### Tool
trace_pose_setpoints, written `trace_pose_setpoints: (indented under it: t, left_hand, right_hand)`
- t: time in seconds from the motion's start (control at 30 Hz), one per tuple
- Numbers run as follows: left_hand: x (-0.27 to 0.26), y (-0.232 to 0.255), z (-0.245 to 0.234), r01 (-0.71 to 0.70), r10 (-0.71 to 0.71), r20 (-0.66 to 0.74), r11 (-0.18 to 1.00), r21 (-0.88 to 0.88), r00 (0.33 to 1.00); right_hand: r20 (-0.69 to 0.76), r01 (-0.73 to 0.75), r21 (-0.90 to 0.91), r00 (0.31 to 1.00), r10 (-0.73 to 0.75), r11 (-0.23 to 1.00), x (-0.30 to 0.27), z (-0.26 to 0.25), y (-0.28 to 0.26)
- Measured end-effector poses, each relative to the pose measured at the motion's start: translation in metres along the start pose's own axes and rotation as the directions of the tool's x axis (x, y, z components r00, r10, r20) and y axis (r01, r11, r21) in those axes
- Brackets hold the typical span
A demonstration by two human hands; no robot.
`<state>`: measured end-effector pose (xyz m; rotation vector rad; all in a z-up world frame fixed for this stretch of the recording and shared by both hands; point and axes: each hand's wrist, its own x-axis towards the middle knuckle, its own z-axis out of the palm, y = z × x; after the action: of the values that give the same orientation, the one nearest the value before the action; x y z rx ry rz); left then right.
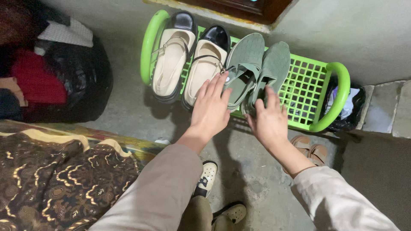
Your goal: The person removes several pairs of shoes from a green plastic shoe rack and places them on the floor. They then detach the rack's handles and separate the rack into two grid panels, placing the components on a nearby wooden shelf.
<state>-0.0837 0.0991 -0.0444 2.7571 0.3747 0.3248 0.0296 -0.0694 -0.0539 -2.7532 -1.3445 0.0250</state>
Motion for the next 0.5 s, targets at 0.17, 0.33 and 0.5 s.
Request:
trace_pose_setpoints:
  t: [0.17, 0.33, 0.5]
  left_hand:
    - [0.005, 0.02, 0.008, -0.061, 0.061, -0.009, 0.998, -0.014, 0.998]
    - [0.012, 0.047, 0.013, -0.149, 0.149, -0.016, 0.989, -0.011, 0.989]
    - [0.019, 0.084, 0.014, -0.157, 0.158, 0.005, 0.987, -0.035, 0.987]
  right_hand:
    - [-0.116, 0.042, 0.194, 0.993, -0.019, 0.98, -0.016, -0.001, 0.004]
    - [-0.11, -0.051, 0.434, 0.988, 0.109, 0.899, -0.04, -0.013, 0.009]
    - [-0.178, -0.025, 0.502, 0.975, 0.132, 0.864, -0.064, -0.033, 0.032]
